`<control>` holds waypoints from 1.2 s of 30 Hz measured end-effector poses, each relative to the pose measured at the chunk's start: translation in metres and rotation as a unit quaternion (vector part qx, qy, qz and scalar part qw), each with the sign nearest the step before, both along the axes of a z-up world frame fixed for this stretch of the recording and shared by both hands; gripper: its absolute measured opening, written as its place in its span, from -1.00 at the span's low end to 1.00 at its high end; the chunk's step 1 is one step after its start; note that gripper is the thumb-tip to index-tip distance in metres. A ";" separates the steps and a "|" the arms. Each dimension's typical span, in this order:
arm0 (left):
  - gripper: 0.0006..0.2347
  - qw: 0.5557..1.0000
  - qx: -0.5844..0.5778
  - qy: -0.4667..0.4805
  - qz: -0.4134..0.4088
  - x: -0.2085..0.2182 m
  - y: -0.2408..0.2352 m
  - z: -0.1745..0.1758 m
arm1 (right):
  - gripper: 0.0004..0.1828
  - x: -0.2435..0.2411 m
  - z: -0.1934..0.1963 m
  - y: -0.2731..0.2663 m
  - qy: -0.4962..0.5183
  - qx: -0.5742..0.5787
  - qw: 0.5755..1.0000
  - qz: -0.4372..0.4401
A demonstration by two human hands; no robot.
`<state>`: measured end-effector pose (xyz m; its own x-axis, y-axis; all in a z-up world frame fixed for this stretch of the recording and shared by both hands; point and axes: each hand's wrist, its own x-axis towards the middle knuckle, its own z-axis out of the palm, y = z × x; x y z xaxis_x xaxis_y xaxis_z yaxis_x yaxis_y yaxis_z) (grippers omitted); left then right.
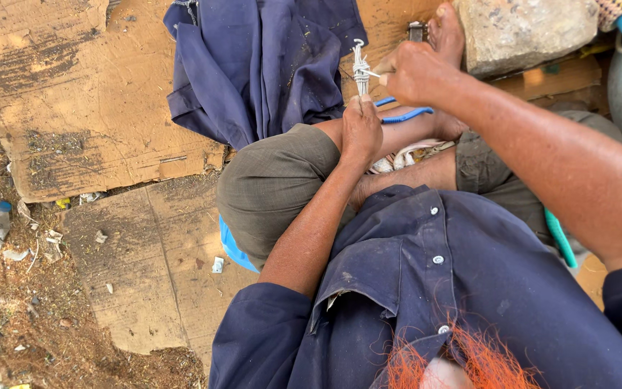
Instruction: The person sits on the ground and uses pliers and a screwdriver to repair a bundle of metal fishing hooks. They bend and adjust the hooks and wires, occasionally placing the bundle into a nearby container.
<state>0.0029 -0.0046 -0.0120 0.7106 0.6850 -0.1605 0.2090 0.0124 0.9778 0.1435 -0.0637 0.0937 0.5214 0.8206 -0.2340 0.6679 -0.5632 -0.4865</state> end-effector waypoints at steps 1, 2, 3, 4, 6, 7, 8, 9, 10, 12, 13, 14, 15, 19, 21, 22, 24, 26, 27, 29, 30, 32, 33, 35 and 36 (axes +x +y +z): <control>-0.69 0.999 0.034 -0.005 -0.006 0.001 0.000 0.000 | -0.71 0.006 0.003 0.006 -0.017 -0.033 0.999 0.015; -0.69 0.998 0.068 -0.007 -0.010 -0.001 0.000 0.000 | -0.71 0.010 0.007 0.013 -0.032 -0.067 0.997 0.032; -0.68 1.000 0.024 0.008 -0.007 -0.002 0.000 0.001 | -0.74 0.013 0.012 0.021 -0.050 -0.115 0.991 0.038; -0.68 1.000 -0.020 0.021 -0.008 -0.001 -0.001 0.003 | -0.73 0.016 0.018 0.029 -0.070 -0.162 0.983 0.042; -0.68 0.998 -0.050 0.037 -0.002 -0.001 -0.002 0.009 | -0.71 0.016 0.033 0.035 -0.078 -0.242 0.967 0.036; -0.69 0.999 -0.036 0.040 0.004 -0.002 -0.003 0.012 | -0.72 0.017 0.041 0.038 -0.066 -0.274 0.959 0.026; -0.70 0.999 -0.021 0.043 0.012 -0.002 -0.001 0.016 | -0.73 0.014 0.047 0.039 -0.055 -0.304 0.951 0.016; -0.69 0.996 -0.082 0.033 0.014 -0.003 0.000 0.020 | -0.73 0.006 0.049 0.035 -0.055 -0.253 0.966 0.015; -0.68 0.989 -0.143 0.021 0.019 -0.005 0.001 0.023 | -0.74 -0.002 0.050 0.030 -0.055 -0.202 0.978 0.018; -0.68 0.977 -0.211 0.002 0.031 -0.004 0.005 0.029 | -0.74 -0.017 0.047 0.018 -0.054 -0.098 0.993 0.022; -0.70 0.975 -0.218 -0.004 0.038 -0.003 0.006 0.030 | -0.74 -0.023 0.043 0.013 -0.053 -0.046 0.997 0.024; -0.71 0.973 -0.228 -0.008 0.045 -0.004 0.004 0.029 | -0.73 -0.029 0.036 0.005 -0.047 0.004 0.999 0.025; -0.72 0.968 -0.248 0.001 0.043 -0.005 0.001 0.026 | -0.74 -0.037 0.029 -0.004 -0.041 0.019 0.999 0.008; -0.74 0.953 -0.301 0.025 0.033 0.000 -0.003 0.013 | -0.72 -0.066 0.007 -0.027 -0.018 0.107 0.992 -0.061; -0.72 0.959 -0.279 0.008 0.039 0.004 0.001 0.007 | -0.70 -0.077 -0.003 -0.024 -0.012 0.124 0.988 -0.093; -0.71 0.967 -0.251 -0.012 0.046 0.004 0.001 0.005 | -0.71 -0.082 -0.008 -0.022 -0.011 0.110 0.988 -0.108; -0.70 0.972 -0.228 -0.042 0.047 0.002 0.001 0.003 | -0.71 -0.086 -0.015 -0.016 -0.018 0.122 0.985 -0.125; -0.72 0.969 -0.239 -0.059 0.035 -0.001 0.000 0.005 | -0.71 -0.082 -0.019 -0.010 -0.034 0.172 0.976 -0.130; -0.71 0.966 -0.254 -0.028 0.032 -0.001 -0.001 0.007 | -0.71 -0.080 -0.018 -0.011 -0.030 0.181 0.973 -0.143; -0.71 0.958 -0.285 0.035 0.022 -0.003 -0.002 0.014 | -0.71 -0.078 -0.014 -0.015 -0.020 0.197 0.965 -0.170; -0.71 0.953 -0.299 0.031 0.027 -0.002 0.000 0.018 | -0.69 -0.078 -0.011 -0.017 -0.012 0.203 0.966 -0.157; -0.73 0.943 -0.330 0.028 0.039 -0.001 0.001 0.025 | -0.65 -0.084 -0.006 -0.024 0.005 0.210 0.969 -0.130; -0.73 0.945 -0.323 0.011 0.041 -0.003 0.000 0.026 | -0.65 -0.087 -0.006 -0.027 0.012 0.178 0.974 -0.137; -0.74 0.951 -0.304 -0.026 0.043 -0.002 0.002 0.029 | -0.66 -0.089 -0.007 -0.027 0.025 0.121 0.981 -0.149; -0.74 0.948 -0.315 -0.017 0.040 -0.003 -0.001 0.028 | -0.66 -0.090 -0.009 -0.030 0.027 0.126 0.981 -0.142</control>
<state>-0.0002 -0.0057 0.0164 0.6716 0.5134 -0.5342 0.1518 0.6103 0.7775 0.0532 -0.0935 0.0848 0.7301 0.6792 -0.0749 0.4711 -0.5797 -0.6648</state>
